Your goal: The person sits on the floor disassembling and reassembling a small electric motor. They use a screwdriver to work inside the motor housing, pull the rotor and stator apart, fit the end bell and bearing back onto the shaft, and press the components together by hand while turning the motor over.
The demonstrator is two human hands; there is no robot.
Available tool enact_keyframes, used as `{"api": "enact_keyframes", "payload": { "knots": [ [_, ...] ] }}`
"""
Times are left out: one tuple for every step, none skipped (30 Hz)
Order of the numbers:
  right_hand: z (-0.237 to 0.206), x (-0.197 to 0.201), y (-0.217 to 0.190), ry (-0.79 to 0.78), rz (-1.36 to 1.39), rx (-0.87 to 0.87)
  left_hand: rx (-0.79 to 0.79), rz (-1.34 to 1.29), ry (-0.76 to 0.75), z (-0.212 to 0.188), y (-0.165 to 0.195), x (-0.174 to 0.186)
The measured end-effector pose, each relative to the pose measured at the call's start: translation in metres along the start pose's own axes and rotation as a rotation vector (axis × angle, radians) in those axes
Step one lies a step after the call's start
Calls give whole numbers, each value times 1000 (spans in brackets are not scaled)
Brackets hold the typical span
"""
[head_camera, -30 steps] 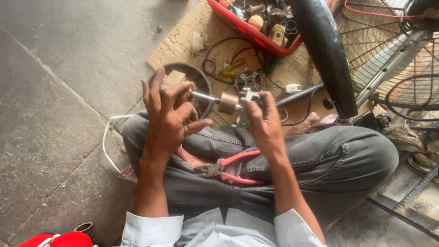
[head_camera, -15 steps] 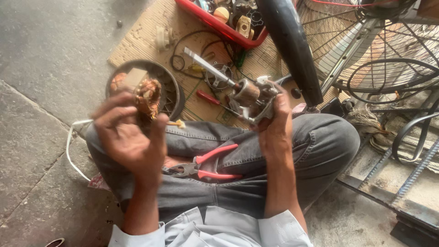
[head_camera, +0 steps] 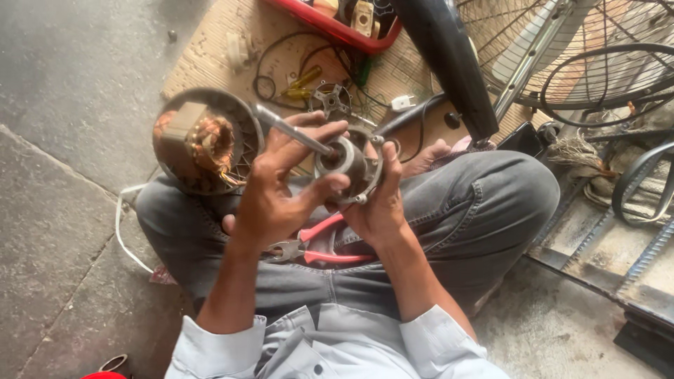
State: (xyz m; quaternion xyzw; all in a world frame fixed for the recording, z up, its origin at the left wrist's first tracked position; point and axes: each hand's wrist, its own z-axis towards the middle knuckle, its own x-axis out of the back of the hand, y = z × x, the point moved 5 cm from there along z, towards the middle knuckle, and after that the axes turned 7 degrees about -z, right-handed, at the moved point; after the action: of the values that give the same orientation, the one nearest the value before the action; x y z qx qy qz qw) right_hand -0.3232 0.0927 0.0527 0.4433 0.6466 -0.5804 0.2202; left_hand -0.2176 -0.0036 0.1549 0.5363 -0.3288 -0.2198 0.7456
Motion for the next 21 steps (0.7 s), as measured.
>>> {"api": "enact_keyframes", "payload": {
  "knots": [
    [1, -1, 1, -16, 41, -17, -61, 39, -52, 4, 1, 2],
    [1, -3, 2, -54, 113, -42, -118, 81, -103, 7, 2, 3],
    [0, -5, 3, -88, 187, -75, -62, -68, -130, 8, 0, 4],
    [0, -8, 4, -122, 262, -106, -7, -216, -156, 9, -2, 5],
    [0, -10, 4, -122, 336, -124, 40, -362, -182, 11, -3, 5],
    [-1, -12, 4, -124, 407, -141, -50, -248, -174, 14, 1, 6],
    [-2, -13, 5, -121, 478, -161, -135, -136, -166, 15, 5, 5],
    [-2, -12, 5, -87, 458, -166, -216, -27, -158, 16, 9, 3],
    [-3, -11, 4, -51, 438, -172, -173, -15, -119, 17, 8, 2],
    [-3, -10, 5, -16, 416, -177, -131, -3, -80, 19, 6, 2],
    [-4, -12, 3, -74, 440, -173, -88, 12, -38, 19, 5, 3],
    [-5, -14, 2, -133, 465, -170, -33, -134, -54, 18, 3, 3],
    [-5, -17, 1, -194, 491, -161, 18, -279, -75, 18, 2, 3],
    [-5, -17, -1, -231, 483, -140, 66, -423, -100, 18, 1, 4],
    [-5, -18, -2, -265, 474, -122, 24, -410, -121, 17, 4, 5],
    [-6, -19, -2, -299, 464, -107, -17, -397, -138, 15, 8, 5],
    [-6, -15, 0, -225, 427, -119, -59, -384, -158, 13, 12, 5],
    [-6, -12, 2, -148, 392, -131, -99, -264, -114, 15, 14, 7],
    [-6, -8, 3, -69, 357, -146, -136, -144, -69, 15, 16, 8],
    [-7, -8, 5, -51, 375, -160, -174, -22, -22, 15, 18, 10],
    [-7, -9, 5, -36, 392, -170, -45, -123, -39, 15, 12, 11]
  ]
}}
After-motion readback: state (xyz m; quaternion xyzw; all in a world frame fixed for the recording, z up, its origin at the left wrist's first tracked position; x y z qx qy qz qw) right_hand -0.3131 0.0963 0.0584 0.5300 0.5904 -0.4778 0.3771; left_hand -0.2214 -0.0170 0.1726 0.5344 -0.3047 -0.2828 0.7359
